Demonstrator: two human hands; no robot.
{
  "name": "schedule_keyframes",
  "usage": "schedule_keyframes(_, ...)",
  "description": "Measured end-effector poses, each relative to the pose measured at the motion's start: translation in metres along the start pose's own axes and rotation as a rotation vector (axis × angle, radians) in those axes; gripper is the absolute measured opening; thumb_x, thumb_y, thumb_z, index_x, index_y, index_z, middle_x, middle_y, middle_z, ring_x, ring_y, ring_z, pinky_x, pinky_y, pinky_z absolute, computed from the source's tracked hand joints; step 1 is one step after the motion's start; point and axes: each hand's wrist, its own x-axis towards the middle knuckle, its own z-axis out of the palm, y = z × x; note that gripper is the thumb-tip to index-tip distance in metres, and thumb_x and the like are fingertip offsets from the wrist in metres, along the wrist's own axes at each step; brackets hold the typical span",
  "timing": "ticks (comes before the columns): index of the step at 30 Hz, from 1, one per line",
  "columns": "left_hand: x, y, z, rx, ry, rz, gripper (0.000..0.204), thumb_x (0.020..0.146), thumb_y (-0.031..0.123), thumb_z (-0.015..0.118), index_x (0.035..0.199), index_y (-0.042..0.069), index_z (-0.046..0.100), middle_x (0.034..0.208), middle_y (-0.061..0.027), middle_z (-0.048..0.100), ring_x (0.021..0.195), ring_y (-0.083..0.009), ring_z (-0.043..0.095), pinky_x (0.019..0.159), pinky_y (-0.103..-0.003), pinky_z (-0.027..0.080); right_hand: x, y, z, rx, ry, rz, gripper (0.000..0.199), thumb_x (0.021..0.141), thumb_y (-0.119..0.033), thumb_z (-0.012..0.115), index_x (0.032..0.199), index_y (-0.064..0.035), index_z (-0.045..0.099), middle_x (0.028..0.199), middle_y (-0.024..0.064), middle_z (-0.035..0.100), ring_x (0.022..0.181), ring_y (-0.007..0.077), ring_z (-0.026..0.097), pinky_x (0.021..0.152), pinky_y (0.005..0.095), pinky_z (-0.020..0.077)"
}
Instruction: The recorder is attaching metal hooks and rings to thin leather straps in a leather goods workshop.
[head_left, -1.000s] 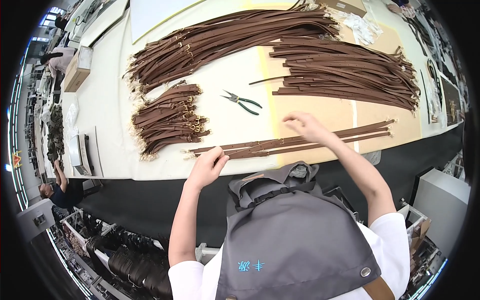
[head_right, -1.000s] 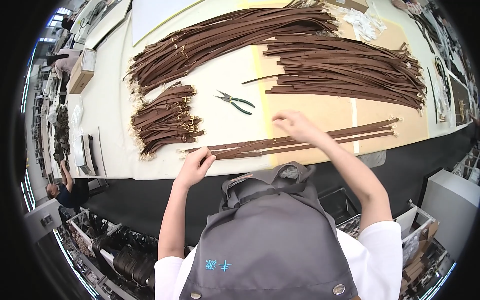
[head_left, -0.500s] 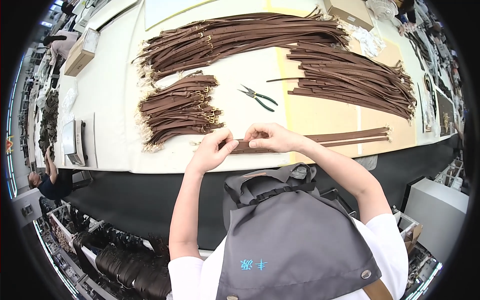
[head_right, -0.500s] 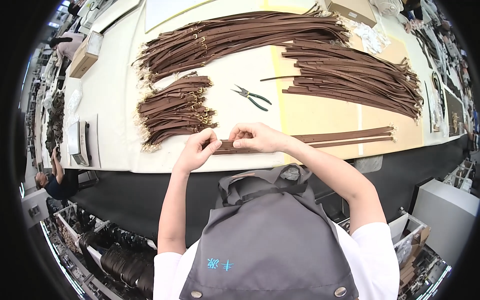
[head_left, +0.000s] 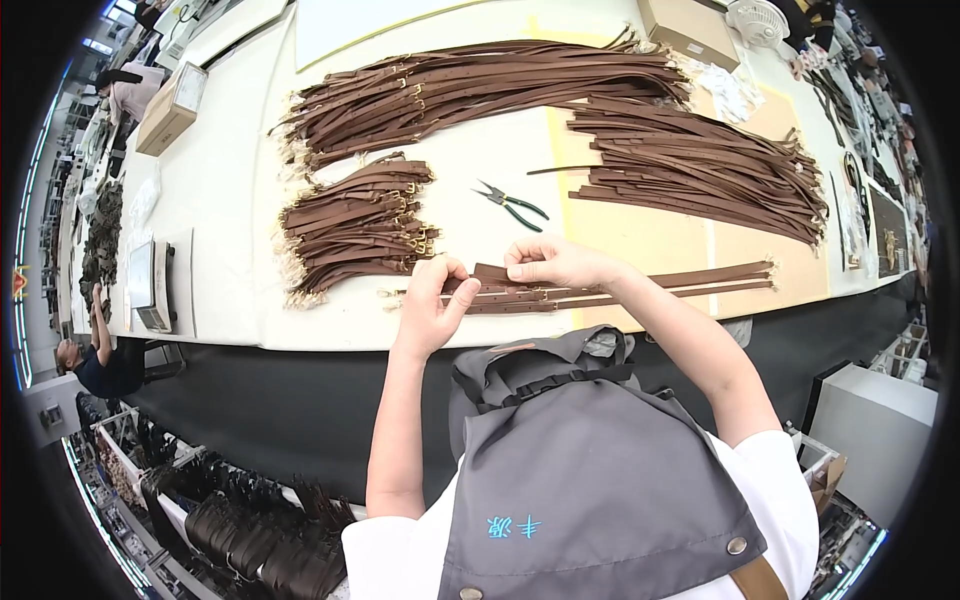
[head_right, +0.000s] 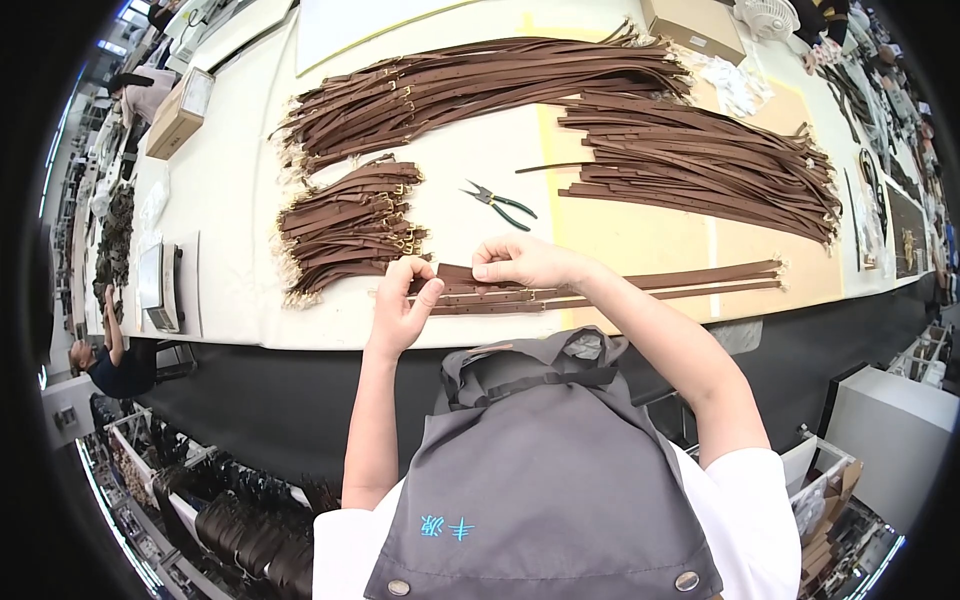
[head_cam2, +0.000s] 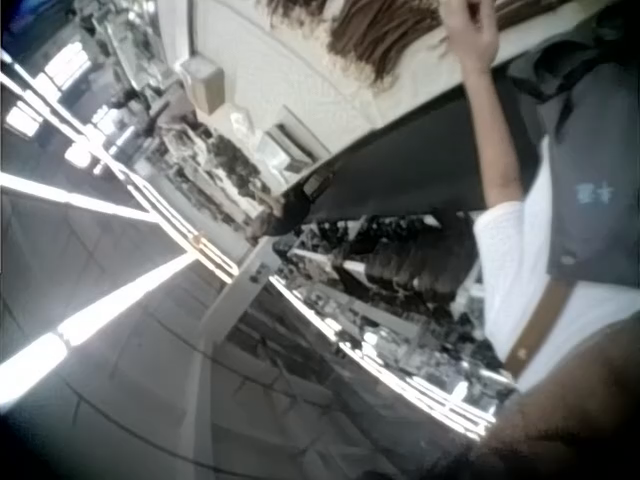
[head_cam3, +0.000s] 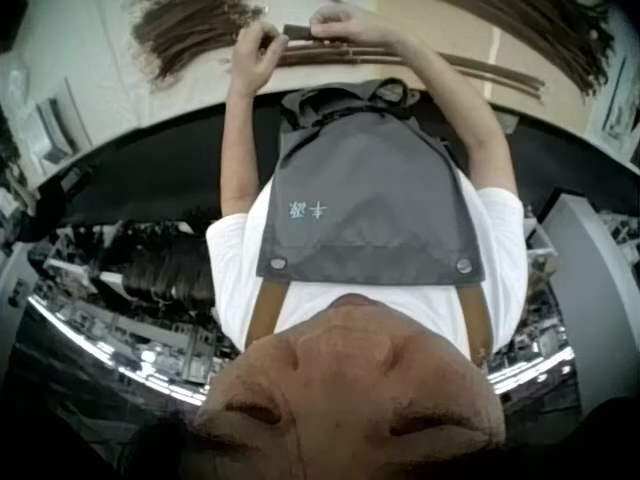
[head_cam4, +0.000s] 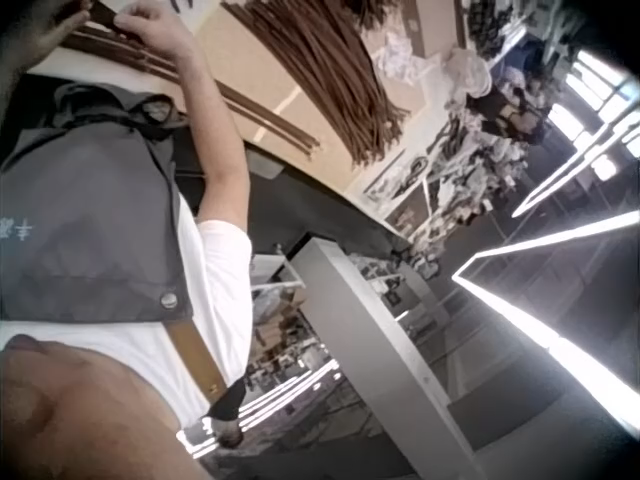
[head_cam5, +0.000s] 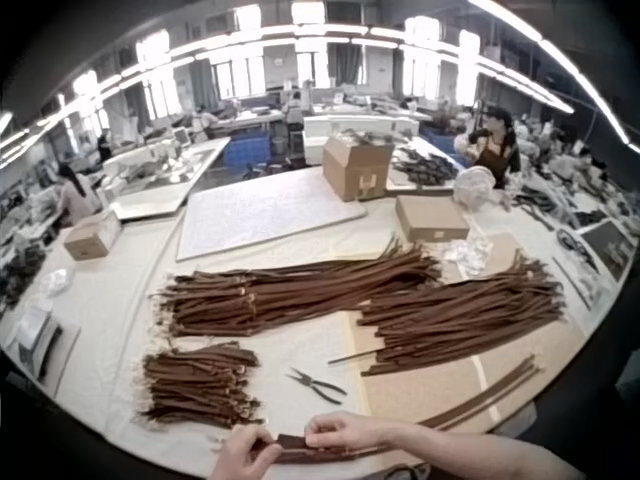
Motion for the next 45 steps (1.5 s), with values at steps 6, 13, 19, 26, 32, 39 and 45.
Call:
schedule_keyframes(6,0.000,-0.012,0.007,0.023,0.079,-0.042,0.023,0.089,0.017,0.078,0.100,0.005,0.062,0.093,-0.0074,0.063,0.094,-0.0266,0.054,0.083,-0.038,0.047,0.008,0.005,-0.008,-0.140,-0.053,-0.010,0.035,0.103,-0.039,0.066,0.108,-0.0049,0.065,0.096,0.0013,0.072,0.093,0.0084,0.064,0.084,0.0265,0.0495)
schedule_keyframes(13,0.019,-0.034,0.014,0.066,0.103,-0.031,0.022,0.089,0.015,0.079,0.102,0.006,0.064,0.098,-0.0058,0.064,0.100,-0.0261,0.052,0.092,-0.038,0.042,0.020,0.017,-0.020,-0.142,0.067,-0.048,0.036,0.099,-0.041,0.069,0.108,-0.0065,0.065,0.094,0.0015,0.069,0.086,0.0109,0.060,0.078,0.0283,0.0490)
schedule_keyframes(19,0.039,-0.046,0.015,0.132,0.058,0.024,0.021,0.090,0.017,0.078,0.101,0.008,0.063,0.095,-0.0050,0.063,0.097,-0.0257,0.052,0.092,-0.038,0.040,0.017,0.012,-0.019,-0.296,0.121,-0.023,0.031,0.101,-0.037,0.069,0.103,-0.0068,0.067,0.085,-0.0031,0.062,0.082,0.0088,0.053,0.077,0.0279,0.0468)
schedule_keyframes(26,0.041,-0.020,0.036,0.315,0.266,0.230,0.019,0.089,0.014,0.079,0.101,0.007,0.066,0.098,-0.0084,0.062,0.100,-0.0264,0.053,0.098,-0.042,0.036,0.014,0.023,-0.020,-0.041,0.218,-0.199,0.031,0.108,-0.035,0.057,0.100,-0.0060,0.067,0.095,-0.0024,0.068,0.088,0.0081,0.058,0.081,0.0264,0.0497)
schedule_keyframes(32,-0.001,-0.004,0.080,-0.551,0.073,-0.217,0.019,0.100,0.011,0.069,0.116,0.001,0.065,0.098,0.0001,0.061,0.081,-0.0075,0.052,0.071,-0.022,0.044,0.006,0.011,-0.002,-0.040,0.305,-0.327,0.033,0.109,-0.036,0.055,0.099,-0.0074,0.066,0.095,-0.0024,0.068,0.084,0.0057,0.057,0.078,0.0240,0.0493)
schedule_keyframes(39,-0.016,-0.014,0.087,-1.034,-0.001,-0.237,0.041,0.104,0.014,0.064,0.142,0.004,0.053,0.111,-0.0030,0.063,0.084,-0.0097,0.056,0.076,-0.027,0.048,-0.014,-0.003,0.032,-0.046,0.271,-0.355,0.028,0.108,-0.027,0.056,0.096,-0.0035,0.065,0.100,0.0016,0.067,0.090,0.0087,0.061,0.083,0.0283,0.0520)
schedule_keyframes(45,-0.010,-0.004,0.074,-0.926,-0.013,-0.166,0.031,0.107,0.011,0.057,0.135,-0.002,0.056,0.126,-0.0144,0.065,0.102,-0.0207,0.067,0.092,-0.035,0.055,-0.038,-0.012,0.027,-0.067,0.555,-0.542,0.022,0.108,-0.025,0.057,0.097,-0.0068,0.065,0.096,-0.0017,0.065,0.084,0.0052,0.056,0.078,0.0235,0.0495)
